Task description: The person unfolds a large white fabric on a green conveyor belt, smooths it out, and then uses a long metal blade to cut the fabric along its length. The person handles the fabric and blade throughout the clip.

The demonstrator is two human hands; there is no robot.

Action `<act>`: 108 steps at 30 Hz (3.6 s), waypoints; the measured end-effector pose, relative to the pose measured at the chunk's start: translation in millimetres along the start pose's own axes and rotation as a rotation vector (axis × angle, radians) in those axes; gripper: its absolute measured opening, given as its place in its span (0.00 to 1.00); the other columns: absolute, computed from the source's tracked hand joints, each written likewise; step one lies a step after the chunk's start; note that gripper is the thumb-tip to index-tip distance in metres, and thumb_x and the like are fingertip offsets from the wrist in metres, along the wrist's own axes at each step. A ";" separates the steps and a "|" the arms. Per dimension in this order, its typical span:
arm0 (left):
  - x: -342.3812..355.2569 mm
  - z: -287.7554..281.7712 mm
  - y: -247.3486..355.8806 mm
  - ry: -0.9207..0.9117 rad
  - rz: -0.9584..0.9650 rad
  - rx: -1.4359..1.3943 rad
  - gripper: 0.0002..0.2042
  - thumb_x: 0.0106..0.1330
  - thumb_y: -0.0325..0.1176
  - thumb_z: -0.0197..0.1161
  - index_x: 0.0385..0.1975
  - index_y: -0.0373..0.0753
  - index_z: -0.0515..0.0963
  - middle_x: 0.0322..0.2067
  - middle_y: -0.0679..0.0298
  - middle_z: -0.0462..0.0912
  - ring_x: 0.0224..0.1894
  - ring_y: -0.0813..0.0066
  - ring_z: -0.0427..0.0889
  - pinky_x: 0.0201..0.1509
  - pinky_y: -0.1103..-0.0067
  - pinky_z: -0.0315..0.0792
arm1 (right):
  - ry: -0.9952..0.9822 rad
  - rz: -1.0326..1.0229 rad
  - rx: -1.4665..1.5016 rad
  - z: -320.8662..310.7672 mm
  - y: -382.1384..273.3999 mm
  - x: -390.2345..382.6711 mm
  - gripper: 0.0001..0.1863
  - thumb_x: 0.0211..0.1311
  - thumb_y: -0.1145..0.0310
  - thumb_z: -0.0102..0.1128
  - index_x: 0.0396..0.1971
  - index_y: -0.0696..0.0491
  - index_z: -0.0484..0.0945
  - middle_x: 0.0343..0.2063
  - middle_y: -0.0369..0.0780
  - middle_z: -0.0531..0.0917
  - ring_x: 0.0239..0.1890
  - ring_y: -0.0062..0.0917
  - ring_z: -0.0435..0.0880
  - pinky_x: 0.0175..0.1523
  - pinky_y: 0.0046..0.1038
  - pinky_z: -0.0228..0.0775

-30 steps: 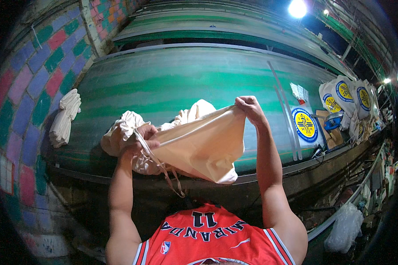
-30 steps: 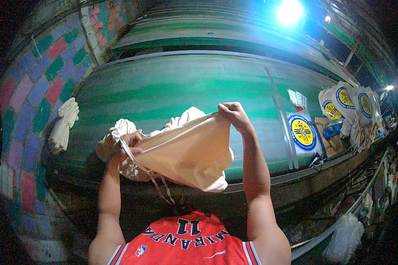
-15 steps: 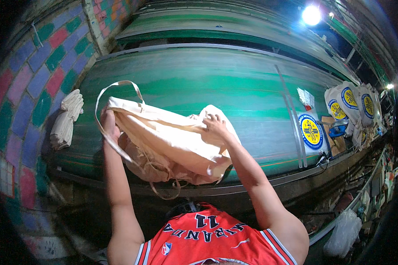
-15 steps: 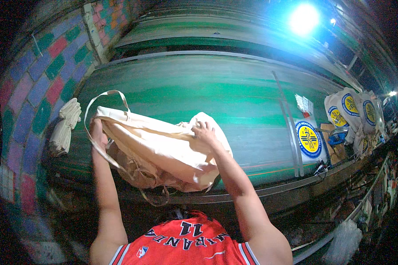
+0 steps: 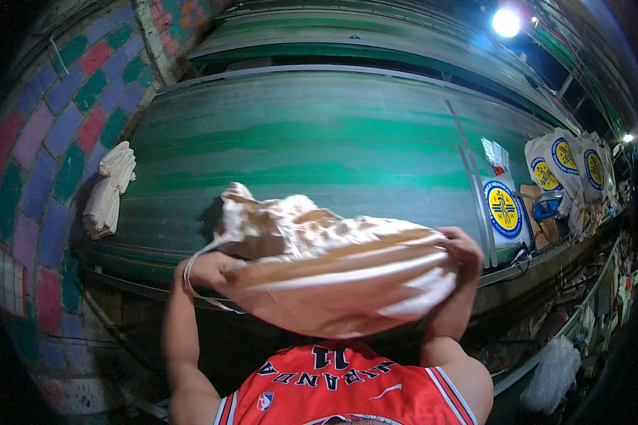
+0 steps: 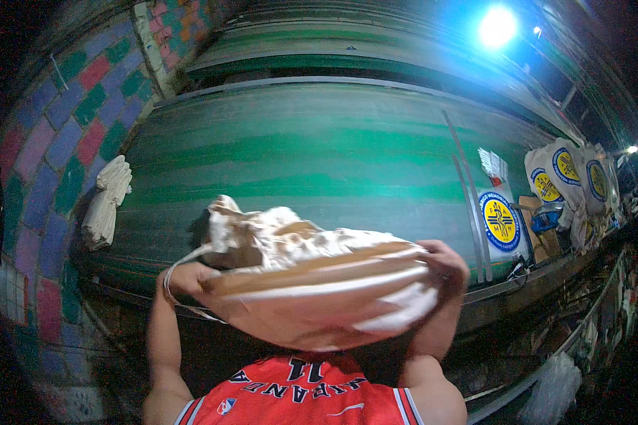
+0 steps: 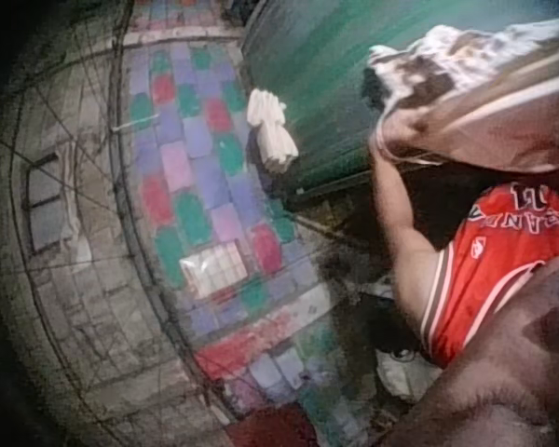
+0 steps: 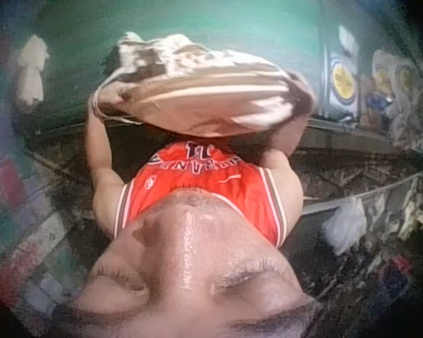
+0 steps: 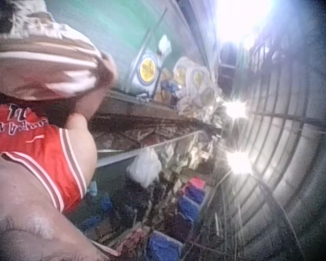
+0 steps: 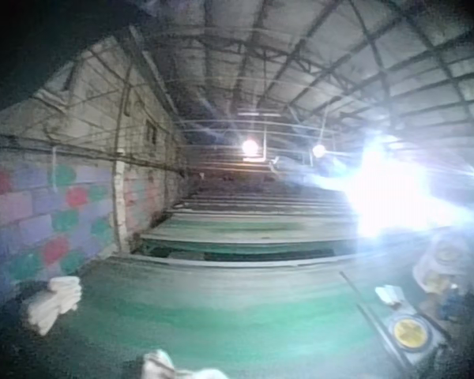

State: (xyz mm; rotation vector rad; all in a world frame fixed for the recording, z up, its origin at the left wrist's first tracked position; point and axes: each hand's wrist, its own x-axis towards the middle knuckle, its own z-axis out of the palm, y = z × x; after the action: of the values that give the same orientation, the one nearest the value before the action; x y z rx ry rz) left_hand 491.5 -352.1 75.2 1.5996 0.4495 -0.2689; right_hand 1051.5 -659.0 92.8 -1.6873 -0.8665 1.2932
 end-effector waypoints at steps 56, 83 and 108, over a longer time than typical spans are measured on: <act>228.8 -9.9 -40.0 0.685 -0.123 0.392 0.48 0.54 0.47 0.74 0.68 0.29 0.52 0.56 0.35 0.73 0.60 0.41 0.74 0.62 0.62 0.70 | 0.902 -0.537 -0.698 174.8 91.9 112.3 0.10 0.60 0.68 0.64 0.22 0.55 0.78 0.18 0.49 0.79 0.21 0.45 0.81 0.28 0.42 0.70; 120.4 35.2 -94.7 0.724 0.491 0.885 0.32 0.50 0.34 0.70 0.58 0.37 0.69 0.55 0.51 0.76 0.56 0.49 0.75 0.64 0.58 0.65 | -0.362 -0.129 -0.649 170.5 23.0 57.9 0.19 0.54 0.60 0.68 0.37 0.60 0.78 0.27 0.41 0.82 0.31 0.25 0.79 0.38 0.32 0.70; 60.3 19.1 -98.6 1.192 -0.447 0.439 0.26 0.59 0.33 0.63 0.57 0.33 0.64 0.50 0.43 0.75 0.54 0.47 0.75 0.57 0.60 0.71 | 0.665 0.193 -0.723 64.7 156.6 46.2 0.33 0.54 0.58 0.70 0.58 0.58 0.70 0.34 0.49 0.84 0.38 0.38 0.85 0.43 0.39 0.77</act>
State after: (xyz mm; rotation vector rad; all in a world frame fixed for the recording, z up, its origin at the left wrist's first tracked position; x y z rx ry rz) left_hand 503.6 -360.4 -41.1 1.9518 1.7658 0.3265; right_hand 1005.7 -672.2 -76.3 -2.6021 -0.8068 0.4383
